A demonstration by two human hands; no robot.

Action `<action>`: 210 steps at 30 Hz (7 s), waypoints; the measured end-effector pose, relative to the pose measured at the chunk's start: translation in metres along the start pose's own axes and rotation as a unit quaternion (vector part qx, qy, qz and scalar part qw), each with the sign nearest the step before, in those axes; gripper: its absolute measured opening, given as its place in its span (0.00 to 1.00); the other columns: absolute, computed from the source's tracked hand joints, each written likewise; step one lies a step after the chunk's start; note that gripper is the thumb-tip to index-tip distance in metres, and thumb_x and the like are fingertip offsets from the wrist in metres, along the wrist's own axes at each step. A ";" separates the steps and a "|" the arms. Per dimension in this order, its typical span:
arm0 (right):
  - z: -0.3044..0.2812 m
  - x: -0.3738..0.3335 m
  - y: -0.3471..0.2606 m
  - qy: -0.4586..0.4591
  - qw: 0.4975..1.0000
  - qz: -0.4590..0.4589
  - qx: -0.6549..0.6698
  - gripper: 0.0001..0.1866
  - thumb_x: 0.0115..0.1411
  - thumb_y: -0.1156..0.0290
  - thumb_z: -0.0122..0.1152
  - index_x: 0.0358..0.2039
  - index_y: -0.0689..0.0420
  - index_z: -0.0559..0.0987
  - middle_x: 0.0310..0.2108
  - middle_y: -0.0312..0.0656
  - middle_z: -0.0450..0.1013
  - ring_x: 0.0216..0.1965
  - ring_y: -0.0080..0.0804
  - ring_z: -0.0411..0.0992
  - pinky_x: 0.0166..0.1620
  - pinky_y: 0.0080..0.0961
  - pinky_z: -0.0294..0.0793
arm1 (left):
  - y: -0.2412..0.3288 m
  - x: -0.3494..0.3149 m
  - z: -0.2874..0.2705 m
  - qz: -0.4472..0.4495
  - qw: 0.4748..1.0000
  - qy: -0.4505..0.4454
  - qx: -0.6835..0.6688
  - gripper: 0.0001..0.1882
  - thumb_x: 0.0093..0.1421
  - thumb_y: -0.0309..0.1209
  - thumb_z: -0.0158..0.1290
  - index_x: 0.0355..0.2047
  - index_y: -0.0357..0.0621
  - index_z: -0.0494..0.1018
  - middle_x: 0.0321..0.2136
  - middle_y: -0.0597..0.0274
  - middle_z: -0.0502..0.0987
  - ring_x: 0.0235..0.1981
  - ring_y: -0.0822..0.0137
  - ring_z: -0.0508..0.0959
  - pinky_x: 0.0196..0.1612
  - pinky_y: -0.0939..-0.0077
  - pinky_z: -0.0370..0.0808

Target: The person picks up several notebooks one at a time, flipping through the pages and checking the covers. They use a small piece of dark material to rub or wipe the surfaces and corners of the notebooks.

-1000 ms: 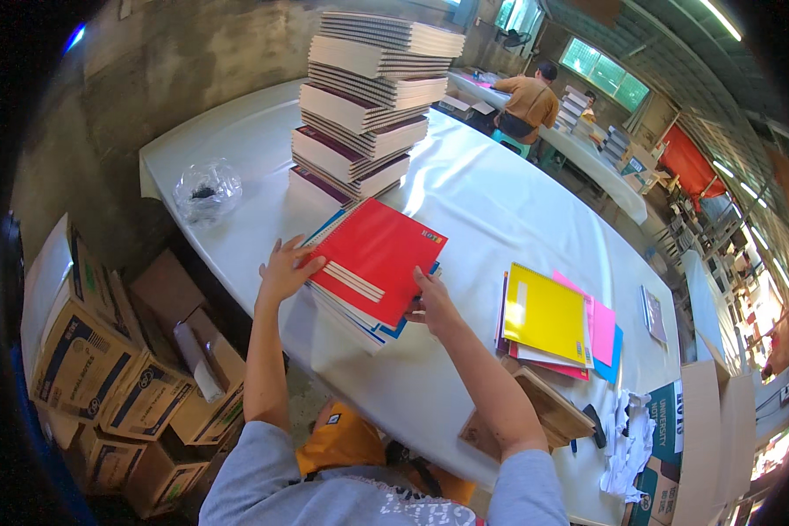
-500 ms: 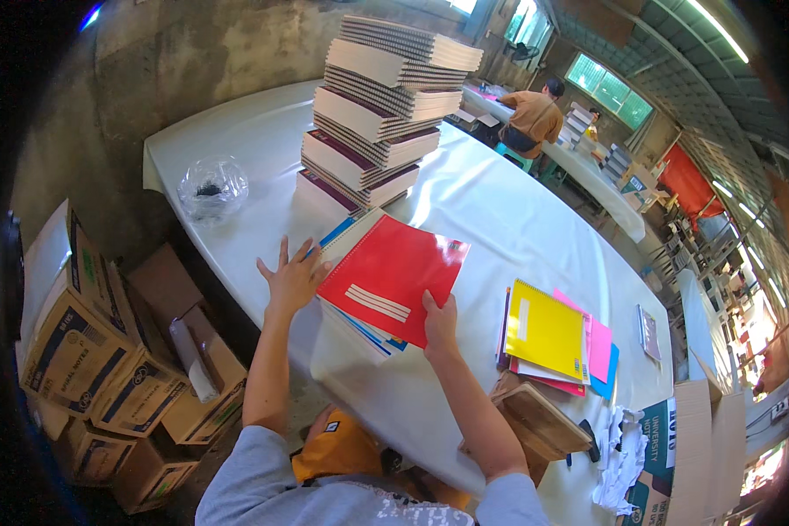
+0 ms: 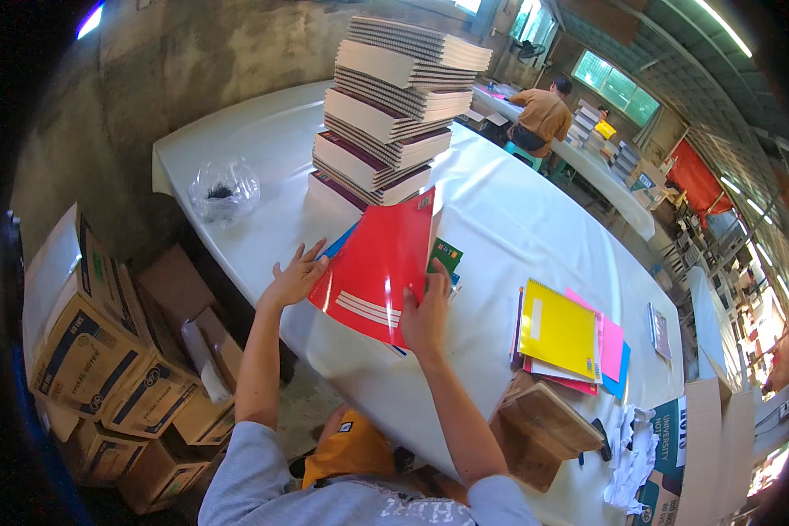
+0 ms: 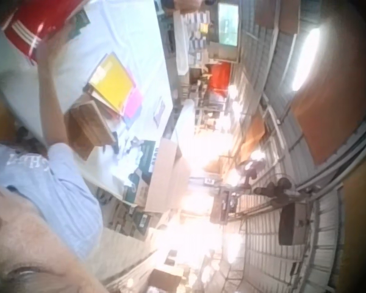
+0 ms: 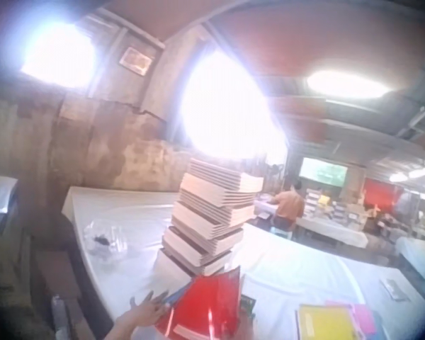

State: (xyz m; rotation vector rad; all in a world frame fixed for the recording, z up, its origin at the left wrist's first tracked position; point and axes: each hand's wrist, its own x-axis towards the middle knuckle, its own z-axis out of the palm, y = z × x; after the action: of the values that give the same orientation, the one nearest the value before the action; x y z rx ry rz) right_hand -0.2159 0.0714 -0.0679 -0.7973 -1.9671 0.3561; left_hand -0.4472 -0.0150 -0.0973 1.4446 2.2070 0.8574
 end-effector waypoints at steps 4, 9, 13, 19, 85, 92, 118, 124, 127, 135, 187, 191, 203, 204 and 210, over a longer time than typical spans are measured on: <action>-0.007 0.001 0.025 -0.013 0.858 0.361 0.366 0.16 0.54 0.79 0.55 0.41 0.62 0.62 0.39 0.44 0.66 0.42 0.30 0.68 0.44 0.28 0.70 | 0.011 0.002 -0.004 -0.009 1.000 0.001 0.007 0.31 0.57 0.65 0.30 0.48 0.67 0.72 0.65 0.68 0.45 0.65 0.49 0.39 0.54 0.27 0.30; -0.036 -0.017 0.057 -0.018 0.877 0.323 0.356 0.20 0.54 0.81 0.56 0.45 0.61 0.60 0.42 0.47 0.66 0.42 0.32 0.68 0.46 0.27 0.69 | 0.022 -0.003 -0.006 -0.027 0.995 0.022 0.090 0.32 0.56 0.66 0.32 0.49 0.66 0.72 0.65 0.58 0.43 0.65 0.44 0.38 0.53 0.25 0.31; -0.096 -0.027 0.027 0.121 0.886 0.233 0.382 0.24 0.55 0.80 0.55 0.50 0.58 0.58 0.45 0.48 0.66 0.45 0.32 0.68 0.48 0.26 0.68 | 0.046 -0.020 0.005 0.047 0.986 0.151 0.055 0.38 0.56 0.64 0.37 0.59 0.54 0.59 0.64 0.52 0.43 0.65 0.44 0.39 0.56 0.30 0.35; -0.156 -0.047 -0.027 0.285 0.911 0.096 0.281 0.37 0.55 0.80 0.56 0.61 0.55 0.48 0.55 0.47 0.59 0.54 0.32 0.60 0.56 0.28 0.59 | 0.175 -0.106 0.094 0.171 0.673 0.130 -0.708 0.46 0.56 0.50 0.50 0.64 0.47 0.36 0.64 0.54 0.42 0.64 0.60 0.44 0.63 0.62 0.46; -0.358 -0.120 0.036 0.217 0.944 0.204 0.143 0.23 0.59 0.75 0.53 0.54 0.58 0.60 0.35 0.38 0.70 0.21 0.18 0.66 0.15 0.14 0.63 | 0.257 -0.063 0.216 0.278 0.837 -0.081 -0.464 0.14 0.56 0.20 0.52 0.42 0.36 0.66 0.31 0.62 0.75 0.27 0.75 0.74 0.27 0.82 0.73; -0.359 -0.115 0.061 0.154 0.958 0.219 0.106 0.21 0.58 0.72 0.57 0.51 0.60 0.64 0.24 0.35 0.71 0.13 0.14 0.60 0.14 0.14 0.60 | 0.254 -0.072 0.241 0.287 0.831 -0.013 -0.476 0.12 0.59 0.19 0.48 0.43 0.37 0.62 0.26 0.64 0.72 0.25 0.77 0.71 0.28 0.84 0.71; -0.324 -0.208 0.105 0.161 0.890 0.286 0.316 0.38 0.48 0.75 0.66 0.57 0.58 0.57 0.54 0.41 0.62 0.55 0.30 0.60 0.57 0.30 0.59 | 0.306 -0.071 0.191 0.215 0.796 -0.075 -0.561 0.28 0.58 0.38 0.53 0.55 0.43 0.57 0.42 0.60 0.71 0.41 0.71 0.70 0.42 0.77 0.67; -0.368 -0.153 0.046 0.344 0.922 0.029 -0.173 0.38 0.49 0.64 0.66 0.58 0.58 0.59 0.55 0.45 0.61 0.57 0.36 0.59 0.60 0.35 0.51 | 0.320 -0.060 0.207 0.150 0.827 0.025 -0.541 0.14 0.54 0.37 0.57 0.33 0.40 0.70 0.28 0.66 0.71 0.28 0.78 0.69 0.31 0.85 0.66; -0.373 -0.134 0.035 0.117 0.896 0.004 -0.429 0.36 0.50 0.60 0.64 0.57 0.58 0.62 0.56 0.47 0.61 0.56 0.41 0.60 0.59 0.38 0.53 | 0.340 -0.075 0.192 0.133 0.819 -0.019 -0.558 0.14 0.54 0.37 0.58 0.30 0.40 0.70 0.23 0.69 0.70 0.26 0.79 0.68 0.30 0.86 0.65; -0.372 -0.157 0.068 0.071 0.951 0.094 -0.287 0.34 0.46 0.62 0.68 0.52 0.58 0.68 0.52 0.48 0.63 0.52 0.47 0.62 0.55 0.40 0.59 | 0.324 -0.064 0.202 0.178 0.812 -0.048 -0.553 0.17 0.51 0.41 0.60 0.27 0.39 0.70 0.24 0.70 0.68 0.27 0.80 0.66 0.29 0.87 0.62; -0.501 -0.195 0.324 -0.007 0.750 0.409 -0.519 0.06 0.55 0.72 0.53 0.31 0.54 0.78 0.31 0.47 0.75 0.37 0.48 0.73 0.40 0.41 0.73 | 0.411 -0.167 0.240 0.538 0.829 0.141 -0.051 0.18 0.42 0.48 0.59 0.18 0.49 0.68 0.23 0.66 0.67 0.34 0.68 0.69 0.50 0.61 0.53; -0.522 -0.182 0.303 -0.100 0.731 0.365 -0.568 0.12 0.58 0.73 0.44 0.37 0.53 0.77 0.30 0.52 0.74 0.33 0.51 0.74 0.38 0.44 0.73 | 0.405 -0.163 0.239 0.505 0.828 0.242 -0.019 0.22 0.40 0.56 0.57 0.17 0.51 0.67 0.24 0.67 0.66 0.36 0.67 0.66 0.49 0.53 0.50; -0.466 -0.131 0.066 -0.009 0.958 0.167 -0.231 0.16 0.57 0.72 0.54 0.47 0.52 0.74 0.25 0.41 0.64 0.29 0.37 0.62 0.35 0.29 0.64 | 0.397 -0.170 0.240 0.551 0.802 0.201 -0.112 0.18 0.34 0.45 0.65 0.17 0.52 0.68 0.22 0.70 0.66 0.33 0.64 0.68 0.48 0.57 0.53; -0.464 -0.141 0.052 -0.032 0.972 0.194 -0.126 0.13 0.56 0.72 0.56 0.43 0.53 0.77 0.22 0.39 0.64 0.28 0.35 0.62 0.34 0.26 0.63 | 0.398 -0.172 0.243 0.551 0.802 0.195 -0.119 0.18 0.34 0.45 0.65 0.17 0.52 0.68 0.22 0.70 0.66 0.33 0.64 0.68 0.48 0.57 0.53; -0.443 -0.158 0.028 0.056 0.969 0.185 -0.153 0.11 0.49 0.76 0.62 0.35 0.54 0.80 0.28 0.39 0.73 0.32 0.31 0.71 0.35 0.23 0.69 | 0.408 -0.175 0.237 0.575 0.800 0.073 -0.155 0.11 0.41 0.35 0.61 0.19 0.49 0.68 0.21 0.67 0.66 0.31 0.63 0.69 0.45 0.62 0.57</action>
State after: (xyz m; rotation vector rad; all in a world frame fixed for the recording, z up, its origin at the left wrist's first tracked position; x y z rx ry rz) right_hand 0.2288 -0.0458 0.0361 -1.3629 -1.7857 0.2195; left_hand 0.0471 0.0127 -0.0085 2.5516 0.9383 1.5984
